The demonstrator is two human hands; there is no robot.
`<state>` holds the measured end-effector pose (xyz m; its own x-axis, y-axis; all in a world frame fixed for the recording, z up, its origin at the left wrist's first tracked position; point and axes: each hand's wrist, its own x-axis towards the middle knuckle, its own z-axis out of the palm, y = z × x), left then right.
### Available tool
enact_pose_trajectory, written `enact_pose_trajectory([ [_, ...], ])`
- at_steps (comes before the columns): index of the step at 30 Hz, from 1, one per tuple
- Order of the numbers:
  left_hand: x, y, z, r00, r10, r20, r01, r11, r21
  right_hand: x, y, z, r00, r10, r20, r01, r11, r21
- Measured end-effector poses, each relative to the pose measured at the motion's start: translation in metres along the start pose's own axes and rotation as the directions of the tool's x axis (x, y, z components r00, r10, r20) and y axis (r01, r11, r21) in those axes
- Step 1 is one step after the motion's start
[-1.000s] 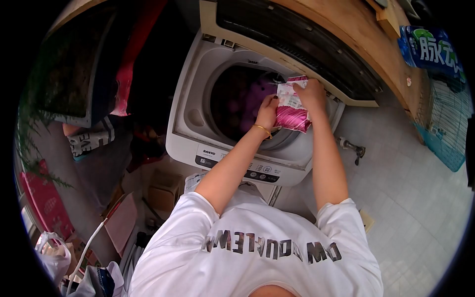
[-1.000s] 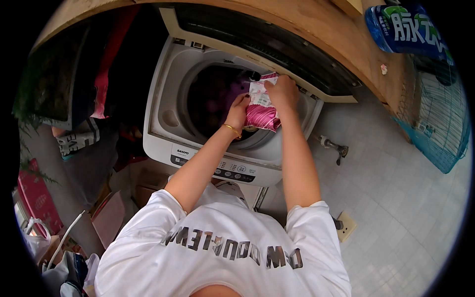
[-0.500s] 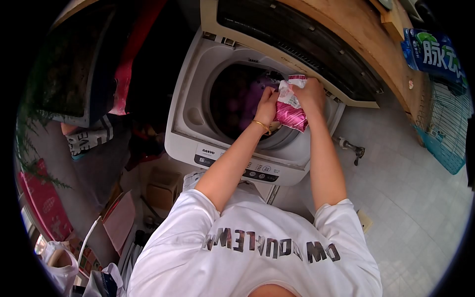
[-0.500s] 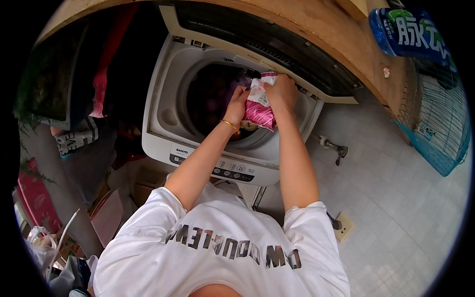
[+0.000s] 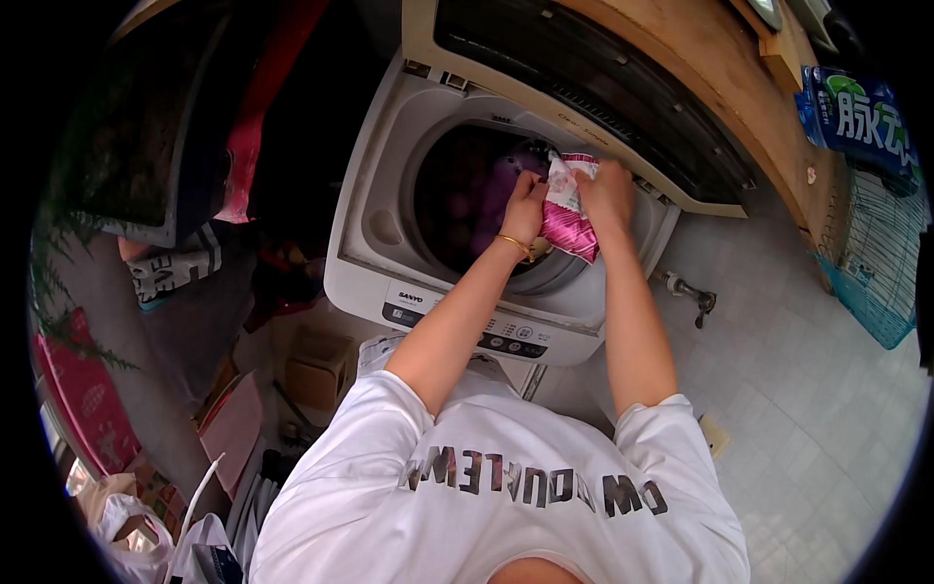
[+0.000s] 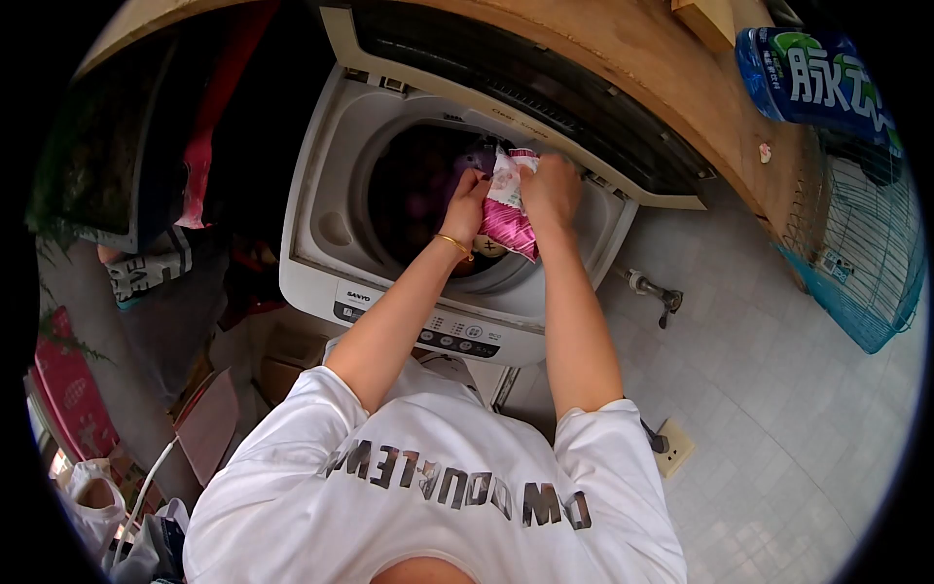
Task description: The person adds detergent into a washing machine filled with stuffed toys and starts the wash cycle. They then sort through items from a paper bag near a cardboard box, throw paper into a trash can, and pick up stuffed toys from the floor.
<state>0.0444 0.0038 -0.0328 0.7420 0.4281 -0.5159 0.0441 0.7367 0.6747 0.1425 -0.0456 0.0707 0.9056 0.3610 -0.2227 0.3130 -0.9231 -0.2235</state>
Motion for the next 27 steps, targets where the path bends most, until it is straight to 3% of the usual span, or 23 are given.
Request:
enact_pose_trajectory([
  [2, 0.003, -0.007, -0.003, 0.999, -0.045, -0.002, 0.045, 0.999, 0.013, -0.001, -0.003, -0.001, 1.000, -0.002, -0.001, 0.002, 1.000, -0.013],
  [5, 0.009, -0.016, -0.005, 0.966, -0.256, -0.021, 0.252, 0.960, -0.120, 0.000, 0.000, 0.007, 0.992, -0.072, -0.101, 0.075, 0.997, 0.026],
  [8, 0.007, -0.017, -0.008, 0.996, -0.086, 0.001, 0.086, 0.996, -0.032, 0.003, 0.007, 0.013, 1.000, -0.004, 0.006, 0.004, 1.000, 0.009],
  [11, 0.008, -0.017, -0.009, 1.000, 0.016, -0.015, -0.015, 0.999, 0.046, 0.003, 0.006, 0.015, 1.000, -0.017, -0.009, 0.016, 0.999, -0.039],
  [14, 0.015, -0.020, -0.016, 0.981, -0.188, -0.039, 0.189, 0.981, 0.044, -0.001, -0.001, 0.014, 0.998, 0.001, -0.068, 0.004, 0.998, 0.064],
  [17, 0.026, -0.038, -0.022, 0.973, -0.190, -0.129, 0.208, 0.967, 0.147, 0.006, 0.020, 0.033, 0.996, 0.014, -0.085, -0.005, 0.995, 0.097],
  [20, 0.029, -0.039, -0.022, 0.982, -0.060, -0.181, 0.111, 0.952, 0.286, 0.009, 0.035, 0.048, 0.991, 0.092, -0.102, -0.068, 0.975, 0.210],
  [23, 0.035, -0.041, -0.024, 0.995, -0.041, -0.096, 0.064, 0.965, 0.254, 0.011, 0.031, 0.046, 0.997, 0.080, -0.006, -0.075, 0.963, 0.260],
  [27, 0.035, -0.020, -0.019, 0.997, -0.057, -0.054, 0.072, 0.941, 0.329, 0.018, 0.035, 0.057, 0.999, 0.038, -0.016, -0.031, 0.942, 0.335],
])
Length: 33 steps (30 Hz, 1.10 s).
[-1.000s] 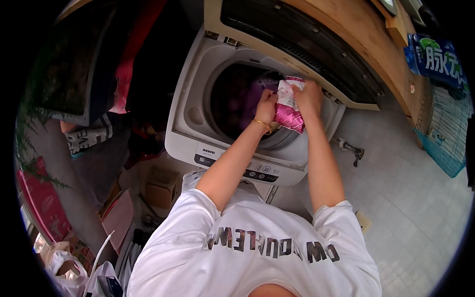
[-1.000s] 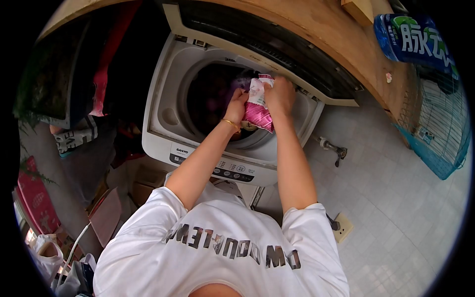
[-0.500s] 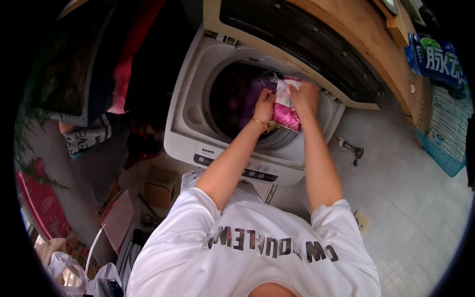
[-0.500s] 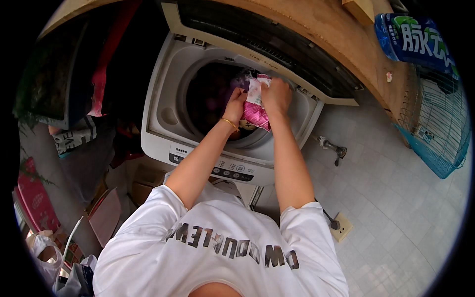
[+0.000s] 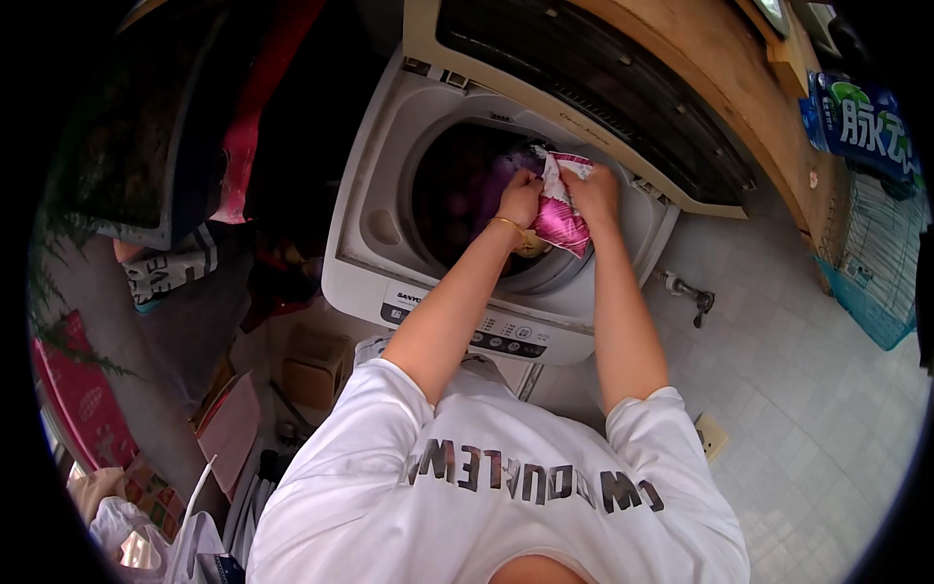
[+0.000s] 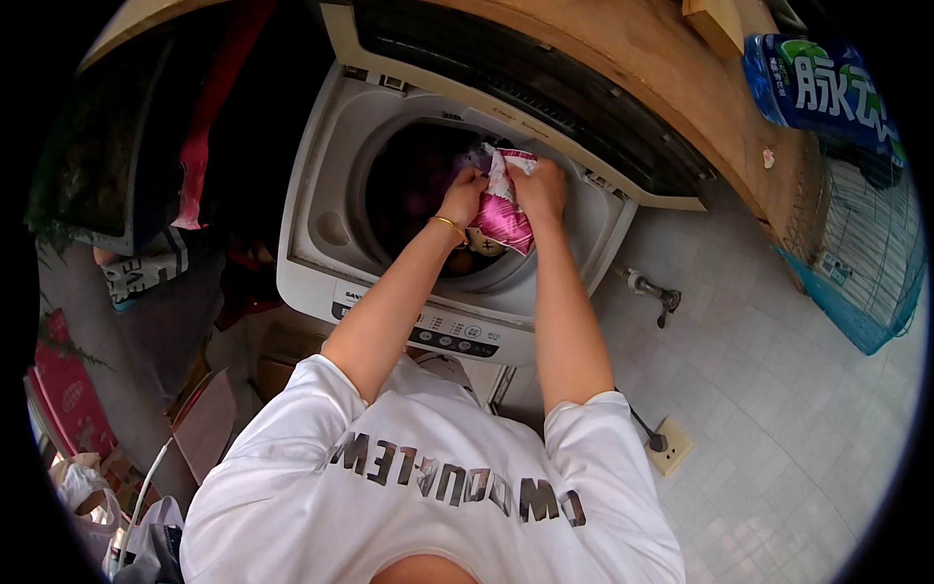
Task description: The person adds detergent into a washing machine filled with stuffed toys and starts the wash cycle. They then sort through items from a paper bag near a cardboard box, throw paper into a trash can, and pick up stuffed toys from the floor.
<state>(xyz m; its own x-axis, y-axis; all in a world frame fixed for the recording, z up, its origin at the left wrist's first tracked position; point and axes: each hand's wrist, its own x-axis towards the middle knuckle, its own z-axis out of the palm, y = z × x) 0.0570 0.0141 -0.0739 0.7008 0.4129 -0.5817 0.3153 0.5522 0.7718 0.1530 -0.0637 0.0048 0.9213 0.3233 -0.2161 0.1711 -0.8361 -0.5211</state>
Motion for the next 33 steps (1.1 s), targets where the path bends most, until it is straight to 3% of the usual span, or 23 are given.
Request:
enact_pose_trajectory([
  [2, 0.019, -0.023, 0.000, 0.998, 0.033, -0.057, -0.030, 0.998, 0.051, 0.007, 0.014, 0.003, 0.998, 0.055, -0.022, -0.054, 0.997, 0.057],
  [5, 0.021, -0.027, 0.000, 0.992, -0.101, -0.081, 0.100, 0.995, -0.023, 0.006, 0.009, 0.006, 0.997, 0.068, -0.047, -0.074, 0.987, -0.139],
  [9, 0.009, -0.008, -0.001, 0.997, -0.048, -0.052, 0.052, 0.996, 0.074, 0.001, 0.002, 0.004, 1.000, 0.026, 0.006, -0.026, 1.000, -0.010],
  [11, 0.007, -0.001, -0.004, 0.995, -0.050, -0.082, 0.063, 0.984, 0.168, 0.004, 0.012, 0.010, 0.994, 0.069, -0.089, -0.074, 0.995, -0.059],
  [12, 0.011, -0.007, -0.005, 0.992, -0.070, -0.104, 0.086, 0.984, 0.154, 0.005, 0.013, 0.010, 0.987, 0.088, -0.137, -0.100, 0.992, -0.082],
  [14, 0.023, -0.023, -0.005, 0.983, -0.114, -0.147, 0.132, 0.984, 0.122, 0.002, 0.006, 0.010, 0.991, 0.100, -0.084, -0.106, 0.992, -0.070],
  [17, 0.015, -0.011, -0.004, 0.997, -0.077, 0.002, 0.077, 0.996, 0.044, 0.003, 0.000, 0.010, 0.996, 0.095, -0.001, -0.094, 0.990, -0.105],
  [21, 0.019, -0.022, -0.001, 1.000, 0.029, 0.005, -0.029, 0.999, -0.024, 0.018, 0.016, 0.008, 0.983, 0.128, 0.133, -0.111, 0.985, -0.133],
  [24, 0.002, -0.013, 0.002, 1.000, 0.020, -0.013, -0.022, 0.987, -0.158, 0.016, -0.001, 0.003, 0.988, 0.123, 0.091, -0.097, 0.964, -0.248],
  [27, 0.006, -0.021, -0.002, 0.997, -0.080, -0.011, 0.075, 0.967, -0.244, 0.010, -0.007, 0.005, 0.999, -0.016, -0.042, 0.010, 0.989, -0.151],
  [29, 0.014, -0.031, -0.004, 0.989, -0.143, 0.020, 0.143, 0.947, -0.286, 0.008, -0.008, 0.005, 0.999, 0.006, -0.033, -0.010, 0.991, -0.133],
  [33, 0.005, -0.010, -0.002, 0.998, -0.059, 0.019, 0.062, 0.959, -0.276, 0.007, -0.008, 0.002, 0.992, 0.105, 0.069, -0.094, 0.985, -0.148],
])
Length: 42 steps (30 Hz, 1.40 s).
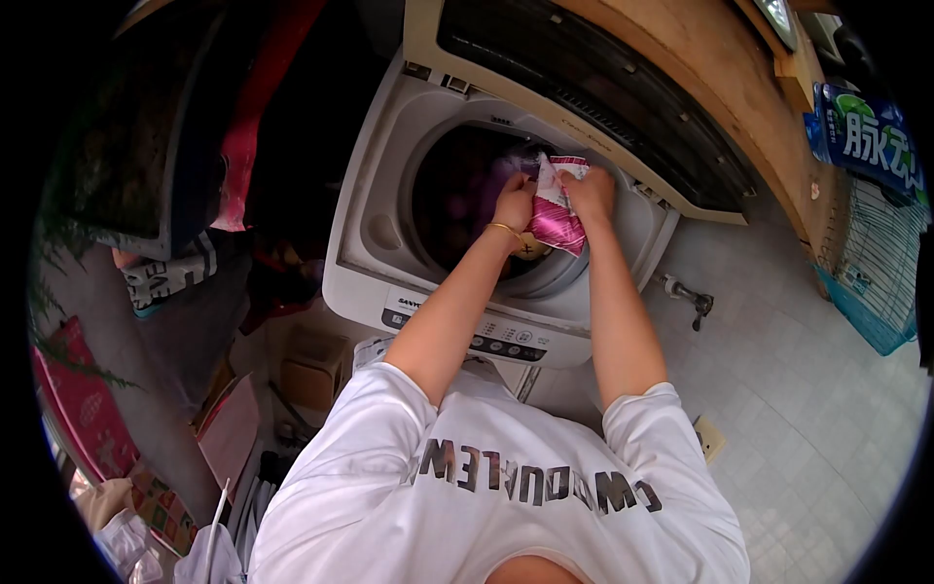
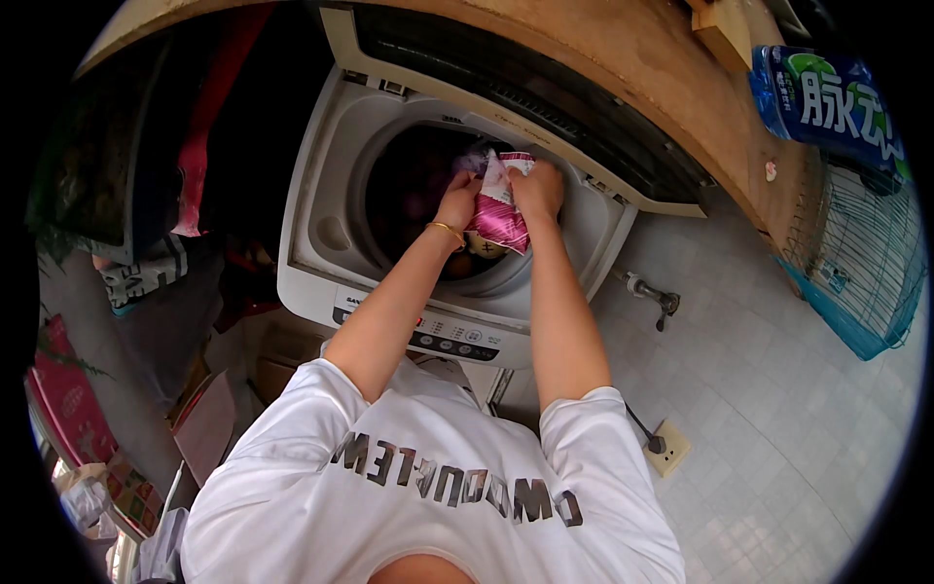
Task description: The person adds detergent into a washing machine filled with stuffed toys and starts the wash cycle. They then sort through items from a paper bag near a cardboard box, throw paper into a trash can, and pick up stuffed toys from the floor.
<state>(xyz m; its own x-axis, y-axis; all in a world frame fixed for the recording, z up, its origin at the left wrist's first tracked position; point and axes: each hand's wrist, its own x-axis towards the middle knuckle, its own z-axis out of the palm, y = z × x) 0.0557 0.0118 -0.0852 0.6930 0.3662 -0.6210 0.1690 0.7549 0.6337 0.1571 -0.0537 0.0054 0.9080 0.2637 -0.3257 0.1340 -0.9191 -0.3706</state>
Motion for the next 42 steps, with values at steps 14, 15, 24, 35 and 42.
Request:
enact_pose_trajectory([
  [14, 0.012, -0.019, -0.015, 0.997, -0.063, -0.033, 0.062, 0.997, -0.040, 0.001, -0.003, 0.010, 0.991, -0.061, -0.119, 0.074, 0.991, 0.113],
  [15, 0.010, -0.015, -0.015, 0.997, -0.059, -0.039, 0.059, 0.998, -0.014, -0.001, -0.004, 0.010, 0.989, -0.059, -0.135, 0.077, 0.988, 0.137],
  [24, 0.005, -0.011, -0.016, 0.999, -0.020, -0.031, 0.021, 0.999, 0.040, -0.005, 0.004, 0.014, 0.987, -0.052, -0.154, 0.085, 0.973, 0.215],
  [35, 0.012, -0.018, -0.019, 0.995, -0.085, -0.055, 0.093, 0.984, 0.153, -0.007, 0.012, 0.015, 0.994, -0.002, -0.108, 0.017, 0.990, 0.138],
  [42, -0.011, 0.006, -0.004, 0.995, -0.062, -0.081, 0.071, 0.991, 0.115, -0.012, -0.013, 0.001, 0.995, 0.022, -0.101, -0.027, 0.999, -0.047],
])
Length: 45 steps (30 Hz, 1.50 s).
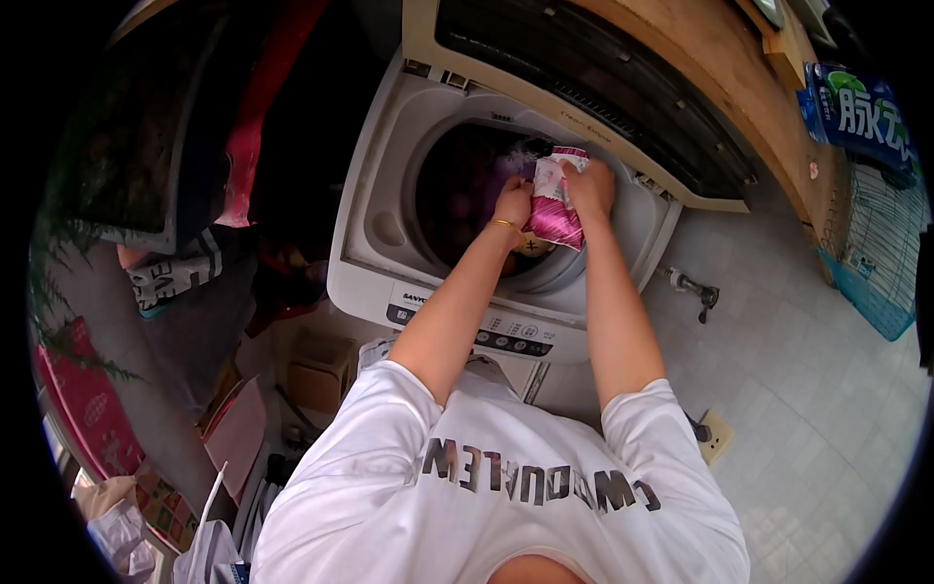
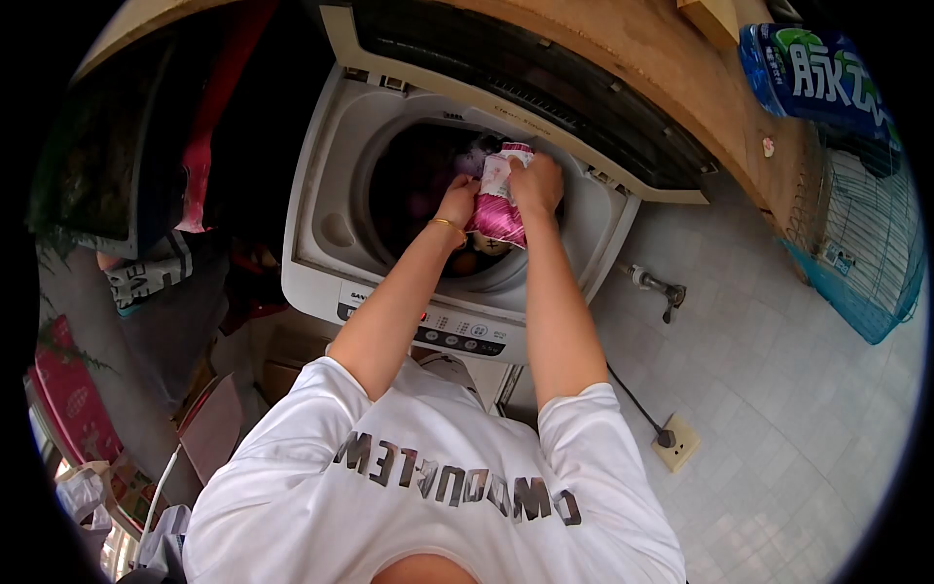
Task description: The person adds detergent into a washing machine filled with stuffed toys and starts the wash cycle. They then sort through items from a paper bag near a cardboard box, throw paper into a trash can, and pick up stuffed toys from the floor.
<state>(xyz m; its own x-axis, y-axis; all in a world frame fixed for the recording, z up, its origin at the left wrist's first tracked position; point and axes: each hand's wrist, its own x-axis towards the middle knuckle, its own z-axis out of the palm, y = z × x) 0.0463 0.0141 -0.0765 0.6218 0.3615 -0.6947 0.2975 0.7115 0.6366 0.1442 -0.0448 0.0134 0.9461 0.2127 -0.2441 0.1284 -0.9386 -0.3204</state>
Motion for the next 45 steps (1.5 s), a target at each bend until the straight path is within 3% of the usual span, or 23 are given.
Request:
enact_pose_trajectory([
  [5, 0.017, -0.010, 0.004, 0.985, 0.070, -0.159, -0.037, 0.978, 0.205, -0.001, 0.002, 0.002, 0.999, 0.043, -0.029, -0.043, 0.999, 0.021],
  [9, 0.017, -0.010, 0.003, 0.984, 0.158, -0.080, -0.139, 0.969, 0.204, -0.004, 0.000, 0.001, 0.998, 0.068, -0.008, -0.068, 0.998, 0.016],
  [12, 0.015, -0.001, -0.004, 0.972, 0.236, 0.016, -0.230, 0.930, 0.285, -0.003, 0.021, 0.016, 0.996, 0.066, -0.059, -0.050, 0.970, 0.238],
  [15, 0.013, 0.003, -0.010, 0.941, 0.330, 0.073, -0.335, 0.883, 0.330, -0.010, 0.039, 0.035, 0.985, 0.140, -0.102, -0.043, 0.771, 0.635],
  [18, 0.005, 0.005, -0.016, 0.848, 0.506, 0.158, -0.518, 0.728, 0.448, -0.024, 0.049, 0.039, 0.971, 0.235, 0.036, -0.158, 0.523, 0.838],
  [20, -0.012, 0.021, -0.019, 0.750, 0.617, 0.238, -0.624, 0.540, 0.565, -0.033, 0.058, 0.040, 0.972, 0.201, 0.120, -0.190, 0.377, 0.907],
  [23, -0.041, 0.044, -0.021, 0.695, 0.651, 0.303, -0.665, 0.424, 0.615, -0.049, 0.067, 0.034, 0.968, 0.100, 0.232, -0.246, 0.169, 0.954],
  [25, -0.054, 0.055, -0.024, 0.602, 0.702, 0.382, -0.731, 0.291, 0.618, -0.062, 0.064, 0.023, 0.955, 0.068, 0.288, -0.290, 0.022, 0.957],
  [28, -0.064, 0.066, -0.027, 0.512, 0.721, 0.467, -0.778, 0.159, 0.608, -0.071, 0.065, 0.017, 0.956, -0.112, 0.270, -0.277, -0.050, 0.960],
  [32, -0.073, 0.073, -0.027, 0.457, 0.726, 0.514, -0.808, 0.097, 0.581, -0.074, 0.056, 0.008, 0.948, -0.168, 0.270, -0.269, 0.028, 0.963],
  [36, -0.078, 0.079, -0.038, 0.518, 0.728, 0.449, -0.795, 0.216, 0.567, -0.074, 0.059, 0.001, 0.944, -0.130, 0.305, -0.298, 0.068, 0.952],
  [40, -0.083, 0.080, -0.042, 0.509, 0.732, 0.452, -0.802, 0.212, 0.559, -0.079, 0.058, 0.003, 0.941, -0.193, 0.279, -0.257, 0.130, 0.958],
  [43, -0.086, 0.081, -0.044, 0.500, 0.729, 0.468, -0.816, 0.215, 0.537, -0.078, 0.062, -0.004, 0.940, -0.163, 0.299, -0.276, 0.150, 0.949],
  [45, -0.087, 0.081, -0.043, 0.491, 0.725, 0.484, -0.831, 0.221, 0.511, -0.083, 0.054, -0.009, 0.946, -0.195, 0.260, -0.250, 0.077, 0.965],
])
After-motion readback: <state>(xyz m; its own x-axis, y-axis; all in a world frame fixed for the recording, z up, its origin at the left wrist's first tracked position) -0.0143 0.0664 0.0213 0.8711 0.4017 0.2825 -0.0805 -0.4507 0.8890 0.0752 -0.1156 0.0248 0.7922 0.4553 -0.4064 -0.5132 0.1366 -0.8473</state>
